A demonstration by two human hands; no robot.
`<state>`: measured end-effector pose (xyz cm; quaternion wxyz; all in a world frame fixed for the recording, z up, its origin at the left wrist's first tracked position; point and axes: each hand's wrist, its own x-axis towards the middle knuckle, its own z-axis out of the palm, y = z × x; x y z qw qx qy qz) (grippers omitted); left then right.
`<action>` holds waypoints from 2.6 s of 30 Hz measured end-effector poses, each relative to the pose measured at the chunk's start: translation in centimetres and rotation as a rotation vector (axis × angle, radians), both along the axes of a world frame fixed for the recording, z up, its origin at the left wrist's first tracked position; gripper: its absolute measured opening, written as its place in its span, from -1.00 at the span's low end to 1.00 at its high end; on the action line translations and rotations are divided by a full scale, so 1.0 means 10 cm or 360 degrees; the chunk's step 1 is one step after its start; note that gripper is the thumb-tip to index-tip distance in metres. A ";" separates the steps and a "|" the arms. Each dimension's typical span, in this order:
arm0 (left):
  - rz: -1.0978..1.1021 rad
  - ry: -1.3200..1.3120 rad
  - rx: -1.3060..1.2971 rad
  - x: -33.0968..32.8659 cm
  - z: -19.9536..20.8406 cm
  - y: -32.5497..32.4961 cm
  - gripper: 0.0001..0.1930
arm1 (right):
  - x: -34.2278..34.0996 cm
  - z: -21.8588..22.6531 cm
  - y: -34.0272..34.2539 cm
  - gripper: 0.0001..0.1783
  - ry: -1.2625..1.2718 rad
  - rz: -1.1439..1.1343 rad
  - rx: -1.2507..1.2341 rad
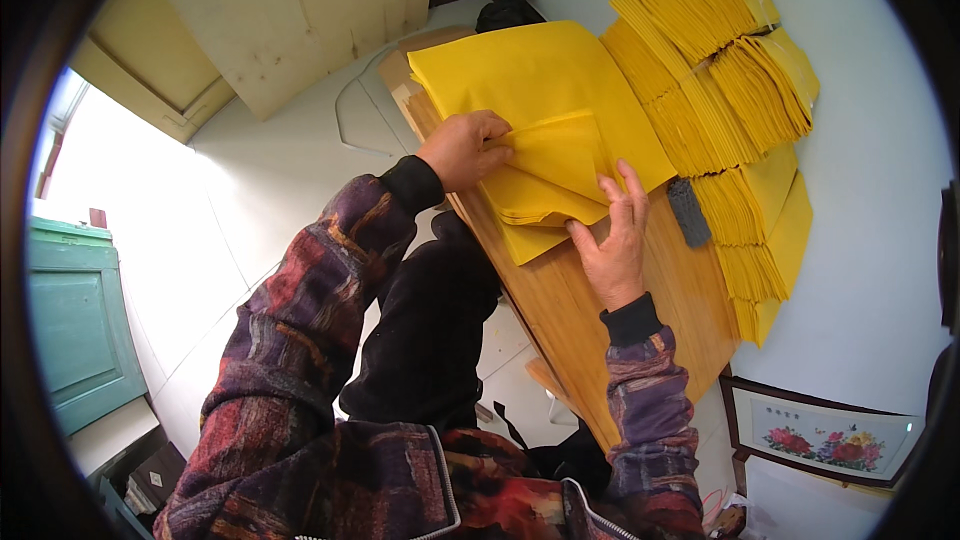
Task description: The person folds yellow paper sheets on a wooden table, repeatedly creasing and stacking them. The person handles the sheets one at a time, aligning edges and pressing folds before placing completed sheets into a growing stack.
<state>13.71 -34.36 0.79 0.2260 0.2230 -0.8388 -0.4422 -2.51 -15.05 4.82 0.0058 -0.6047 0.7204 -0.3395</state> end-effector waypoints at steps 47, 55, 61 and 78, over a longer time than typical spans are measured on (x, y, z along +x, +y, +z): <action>0.0009 -0.0163 0.0171 -0.02 0.11 -0.05 -0.74 | -0.28 -0.01 -0.11 -0.79 -0.0450 0.0305 0.0328; -0.0171 -0.0194 0.0161 0.06 0.18 -0.09 -0.59 | -0.29 -0.01 -0.14 -0.77 -0.0483 0.0215 0.0360; -0.0362 -0.0152 -0.0027 0.14 0.18 -0.11 -0.61 | -0.30 0.01 -0.16 -0.76 -0.0695 0.0166 0.0252; -0.0021 -0.0223 0.0191 -0.02 0.10 -0.08 -0.75 | -0.04 0.09 0.21 -0.68 0.0050 0.0019 0.0086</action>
